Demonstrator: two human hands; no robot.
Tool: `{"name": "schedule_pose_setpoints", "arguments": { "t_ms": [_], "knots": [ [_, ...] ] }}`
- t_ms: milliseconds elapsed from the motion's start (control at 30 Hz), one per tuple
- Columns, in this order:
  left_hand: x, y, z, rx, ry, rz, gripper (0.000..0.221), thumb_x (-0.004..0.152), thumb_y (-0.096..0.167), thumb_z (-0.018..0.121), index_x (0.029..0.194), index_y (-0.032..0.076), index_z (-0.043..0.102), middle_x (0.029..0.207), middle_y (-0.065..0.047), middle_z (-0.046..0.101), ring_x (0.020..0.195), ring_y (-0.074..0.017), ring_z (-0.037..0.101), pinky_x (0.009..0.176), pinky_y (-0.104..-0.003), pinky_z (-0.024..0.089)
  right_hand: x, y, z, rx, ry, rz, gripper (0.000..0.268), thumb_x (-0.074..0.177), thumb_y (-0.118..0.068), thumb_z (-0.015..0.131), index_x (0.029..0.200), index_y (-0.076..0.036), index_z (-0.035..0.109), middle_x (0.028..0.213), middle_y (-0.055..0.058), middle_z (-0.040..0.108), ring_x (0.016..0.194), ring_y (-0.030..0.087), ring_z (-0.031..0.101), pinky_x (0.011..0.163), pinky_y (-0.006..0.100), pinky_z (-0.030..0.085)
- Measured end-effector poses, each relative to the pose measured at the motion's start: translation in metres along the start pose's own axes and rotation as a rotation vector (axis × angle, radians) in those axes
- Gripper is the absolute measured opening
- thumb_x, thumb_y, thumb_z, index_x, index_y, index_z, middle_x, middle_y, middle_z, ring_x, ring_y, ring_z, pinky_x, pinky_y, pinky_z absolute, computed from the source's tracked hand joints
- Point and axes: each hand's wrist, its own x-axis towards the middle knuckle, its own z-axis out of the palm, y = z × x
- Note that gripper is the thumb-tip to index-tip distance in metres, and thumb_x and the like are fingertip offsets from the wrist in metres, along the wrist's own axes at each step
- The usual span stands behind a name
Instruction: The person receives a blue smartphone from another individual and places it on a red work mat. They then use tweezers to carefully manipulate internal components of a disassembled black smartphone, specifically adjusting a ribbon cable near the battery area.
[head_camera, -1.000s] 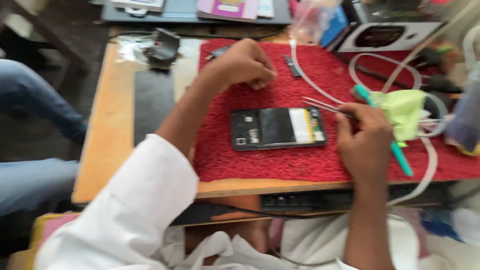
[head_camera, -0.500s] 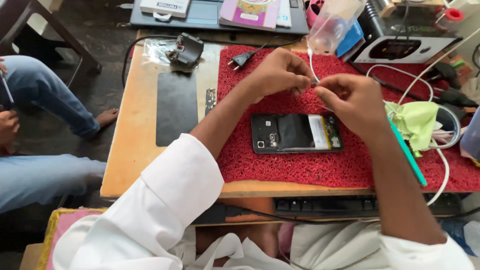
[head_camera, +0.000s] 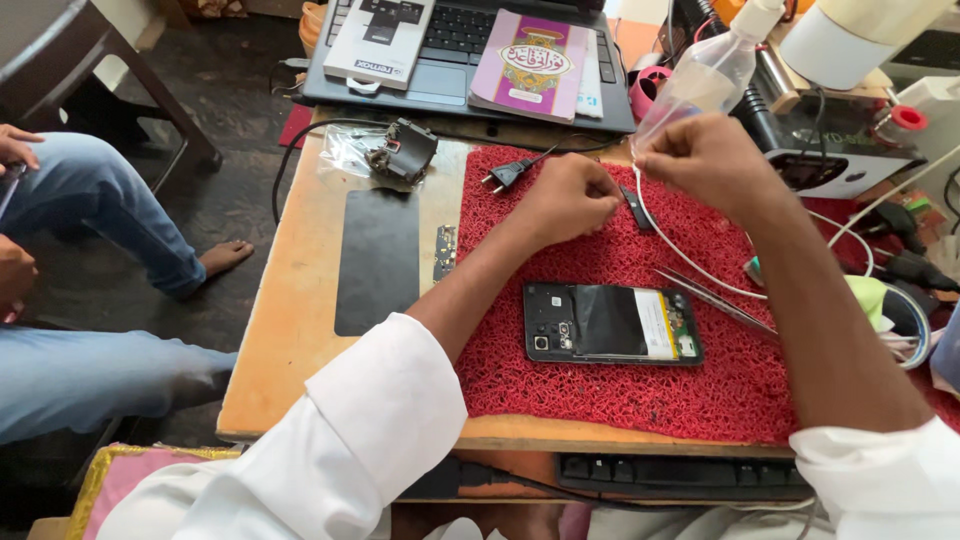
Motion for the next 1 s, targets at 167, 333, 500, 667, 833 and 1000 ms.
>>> {"name": "schedule_pose_setpoints", "arguments": {
  "t_ms": [167, 333, 500, 667, 833, 1000],
  "knots": [
    [-0.002, -0.003, 0.005, 0.172, -0.018, 0.205, 0.014, 0.074, 0.012, 0.073, 0.084, 0.004, 0.079, 0.077, -0.015, 0.075, 0.069, -0.0245, 0.076, 0.068, -0.035, 0.059, 0.063, 0.022, 0.019, -0.383, 0.068, -0.154, 0.019, 0.091, -0.017, 0.079, 0.101, -0.001, 0.080, 0.086, 0.016, 0.076, 0.074, 0.022, 0.070, 0.073, 0.039, 0.056],
    [-0.003, -0.006, 0.008, 0.157, -0.019, 0.226, 0.014, 0.072, 0.009, 0.070, 0.083, 0.004, 0.077, 0.078, -0.015, 0.075, 0.070, -0.0270, 0.075, 0.067, -0.035, 0.059, 0.078, 0.012, 0.024, -0.490, 0.160, -0.105, 0.015, 0.088, -0.007, 0.076, 0.100, -0.005, 0.084, 0.091, 0.017, 0.077, 0.075, 0.022, 0.073, 0.078, 0.040, 0.058],
    [-0.003, -0.008, 0.008, 0.194, -0.039, 0.244, 0.012, 0.072, 0.008, 0.070, 0.081, 0.003, 0.076, 0.076, -0.017, 0.074, 0.068, -0.0284, 0.073, 0.065, -0.037, 0.057, 0.014, -0.026, -0.011, -0.359, 0.195, -0.160, 0.016, 0.099, -0.017, 0.075, 0.110, -0.008, 0.080, 0.090, 0.012, 0.077, 0.069, 0.015, 0.071, 0.067, 0.033, 0.060],
    [-0.004, -0.006, 0.008, 0.144, -0.034, 0.234, 0.012, 0.073, 0.008, 0.071, 0.082, 0.002, 0.076, 0.075, -0.017, 0.073, 0.066, -0.0256, 0.074, 0.063, -0.036, 0.057, -0.097, -0.025, -0.032, -0.464, -0.035, 0.123, 0.032, 0.092, -0.034, 0.077, 0.116, -0.012, 0.077, 0.095, 0.009, 0.080, 0.079, 0.019, 0.076, 0.074, 0.038, 0.062],
    [-0.006, -0.006, 0.005, 0.125, -0.037, 0.233, 0.011, 0.077, 0.010, 0.073, 0.085, 0.002, 0.076, 0.076, -0.016, 0.074, 0.066, -0.0225, 0.074, 0.064, -0.035, 0.058, -0.169, 0.002, -0.001, -0.345, 0.066, 0.116, 0.028, 0.084, -0.024, 0.079, 0.108, -0.010, 0.078, 0.092, 0.010, 0.079, 0.080, 0.022, 0.075, 0.076, 0.037, 0.059],
    [-0.013, 0.006, -0.001, 0.164, -0.084, 0.187, 0.013, 0.083, 0.013, 0.073, 0.091, 0.004, 0.076, 0.082, -0.012, 0.075, 0.073, -0.0210, 0.076, 0.070, -0.034, 0.059, -0.178, 0.023, 0.024, -0.230, 0.356, 0.047, 0.020, 0.089, -0.017, 0.077, 0.105, -0.006, 0.078, 0.095, 0.013, 0.074, 0.083, 0.025, 0.072, 0.078, 0.039, 0.056]
  ]
}}
